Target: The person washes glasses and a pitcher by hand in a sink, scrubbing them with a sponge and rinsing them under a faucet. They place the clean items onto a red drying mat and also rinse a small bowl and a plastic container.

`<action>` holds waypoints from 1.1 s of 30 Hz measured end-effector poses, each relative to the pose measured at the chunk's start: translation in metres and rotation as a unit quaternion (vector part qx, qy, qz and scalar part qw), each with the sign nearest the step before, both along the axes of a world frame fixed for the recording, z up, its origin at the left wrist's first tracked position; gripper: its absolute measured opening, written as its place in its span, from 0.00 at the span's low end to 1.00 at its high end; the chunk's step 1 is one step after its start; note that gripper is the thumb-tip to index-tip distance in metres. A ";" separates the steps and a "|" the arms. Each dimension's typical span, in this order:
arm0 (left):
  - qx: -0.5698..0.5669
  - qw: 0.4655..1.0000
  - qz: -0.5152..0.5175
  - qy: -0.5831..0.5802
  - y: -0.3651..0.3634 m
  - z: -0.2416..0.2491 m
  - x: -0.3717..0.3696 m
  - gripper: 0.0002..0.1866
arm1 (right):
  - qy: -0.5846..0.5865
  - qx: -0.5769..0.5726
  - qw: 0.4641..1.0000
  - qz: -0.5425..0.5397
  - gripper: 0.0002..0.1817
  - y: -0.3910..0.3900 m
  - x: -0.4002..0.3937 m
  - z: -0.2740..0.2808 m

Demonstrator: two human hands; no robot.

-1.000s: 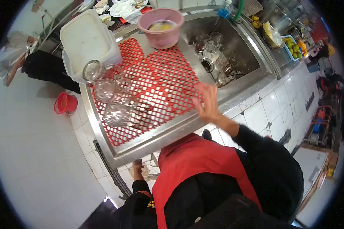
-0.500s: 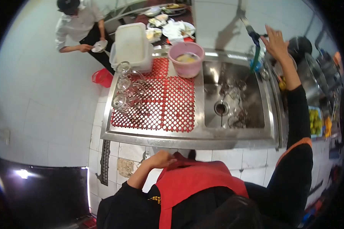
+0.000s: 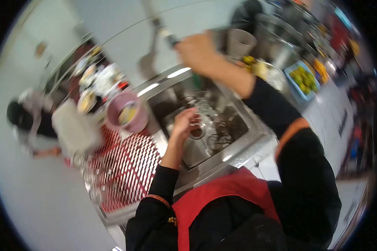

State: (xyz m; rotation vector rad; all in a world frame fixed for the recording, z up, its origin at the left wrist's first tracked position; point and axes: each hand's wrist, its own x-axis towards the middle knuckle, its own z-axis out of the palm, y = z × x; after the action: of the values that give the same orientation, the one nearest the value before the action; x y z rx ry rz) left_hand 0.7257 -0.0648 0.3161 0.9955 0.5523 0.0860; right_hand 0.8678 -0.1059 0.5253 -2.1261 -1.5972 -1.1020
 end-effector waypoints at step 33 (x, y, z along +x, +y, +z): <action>-0.099 0.958 0.260 -0.069 0.006 -0.053 0.147 0.36 | 0.580 -0.065 0.802 0.127 0.27 -0.009 0.033 -0.282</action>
State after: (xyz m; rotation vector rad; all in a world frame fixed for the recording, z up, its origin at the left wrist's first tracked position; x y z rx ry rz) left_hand 0.8731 -0.0585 0.2636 0.6234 0.6701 0.5541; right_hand 0.9005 -0.1146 0.2435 -1.8658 -1.2076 0.4315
